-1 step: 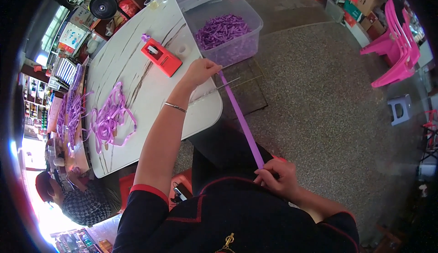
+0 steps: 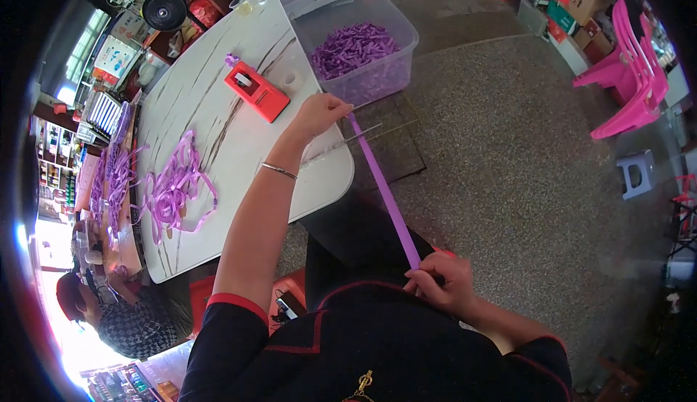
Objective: Making decorative bows from purple ribbon using a simple wire jig and tape.
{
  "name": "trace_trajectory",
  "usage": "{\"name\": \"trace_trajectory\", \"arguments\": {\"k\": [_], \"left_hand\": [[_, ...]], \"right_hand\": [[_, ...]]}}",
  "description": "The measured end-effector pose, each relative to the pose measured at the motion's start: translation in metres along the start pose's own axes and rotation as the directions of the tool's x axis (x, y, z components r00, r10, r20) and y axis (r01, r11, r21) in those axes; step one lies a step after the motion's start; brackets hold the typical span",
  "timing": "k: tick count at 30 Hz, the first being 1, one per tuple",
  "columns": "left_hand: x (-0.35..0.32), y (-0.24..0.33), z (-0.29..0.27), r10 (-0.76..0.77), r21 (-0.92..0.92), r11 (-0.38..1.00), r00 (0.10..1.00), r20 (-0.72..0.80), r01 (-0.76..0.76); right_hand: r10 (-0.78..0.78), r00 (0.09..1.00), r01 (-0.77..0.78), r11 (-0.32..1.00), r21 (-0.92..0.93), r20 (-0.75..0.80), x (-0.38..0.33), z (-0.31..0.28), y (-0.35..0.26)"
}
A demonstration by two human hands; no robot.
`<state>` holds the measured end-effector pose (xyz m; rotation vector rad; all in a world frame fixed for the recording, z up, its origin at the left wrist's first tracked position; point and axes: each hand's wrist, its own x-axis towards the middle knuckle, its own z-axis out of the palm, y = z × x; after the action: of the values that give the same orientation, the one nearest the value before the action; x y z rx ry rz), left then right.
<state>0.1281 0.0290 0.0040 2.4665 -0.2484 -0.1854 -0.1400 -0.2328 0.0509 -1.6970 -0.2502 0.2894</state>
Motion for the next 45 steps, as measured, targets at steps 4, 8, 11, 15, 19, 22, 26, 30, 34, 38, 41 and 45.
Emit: {"name": "trace_trajectory", "arguments": {"k": [4,8,11,15,19,22,26,30,34,38,41,45], "left_hand": [[0.000,0.005,0.000,0.003,0.008,1.000,1.000,-0.001,-0.003],[0.000,0.005,-0.002,-0.014,0.014,1.000,1.000,0.011,0.014],[0.001,0.006,-0.001,-0.007,0.006,1.000,1.000,-0.004,0.007],[-0.002,-0.003,0.001,0.062,0.024,0.998,0.997,-0.050,-0.061],[-0.003,0.011,-0.006,0.084,0.061,0.995,0.996,-0.017,-0.083],[-0.007,0.016,-0.008,0.048,0.066,0.997,0.999,-0.012,-0.047],[-0.012,0.008,-0.002,0.231,0.086,0.972,0.954,-0.192,-0.218],[-0.011,0.007,0.002,0.288,0.046,0.957,0.922,-0.261,-0.286],[-0.011,0.005,0.000,0.206,-0.111,0.960,0.915,-0.346,-0.258],[-0.013,0.008,-0.005,0.133,-0.201,0.959,0.941,-0.310,-0.202],[-0.016,0.012,-0.007,0.115,-0.215,0.959,0.944,-0.308,-0.187],[-0.012,0.014,-0.003,0.158,-0.218,0.952,0.955,-0.250,-0.215]], "right_hand": [[-0.262,0.964,0.265,0.960,-0.084,0.054,0.018,-0.013,-0.016],[-0.592,0.794,0.606,0.789,-0.100,0.142,0.063,-0.032,-0.048],[-0.730,0.678,0.734,0.678,-0.033,0.091,0.108,-0.035,-0.072],[-0.727,0.662,0.745,0.665,-0.051,0.183,0.177,-0.040,-0.107],[-0.613,0.774,0.626,0.779,-0.043,0.160,0.266,-0.044,-0.122],[-0.492,0.858,0.486,0.871,0.075,0.147,0.331,-0.035,-0.112],[-0.358,0.907,0.318,0.928,0.195,0.224,0.396,-0.019,-0.081],[-0.221,0.944,0.179,0.966,0.184,0.244,0.438,-0.008,-0.041],[-0.075,0.964,0.018,0.975,0.221,0.253,0.457,0.003,0.006],[0.001,0.976,-0.057,0.966,0.252,0.218,0.463,0.012,0.058],[0.121,0.974,-0.136,0.988,0.070,0.193,0.459,0.015,0.093],[0.105,0.981,-0.094,0.992,-0.079,0.161,0.434,0.011,0.176]]}}
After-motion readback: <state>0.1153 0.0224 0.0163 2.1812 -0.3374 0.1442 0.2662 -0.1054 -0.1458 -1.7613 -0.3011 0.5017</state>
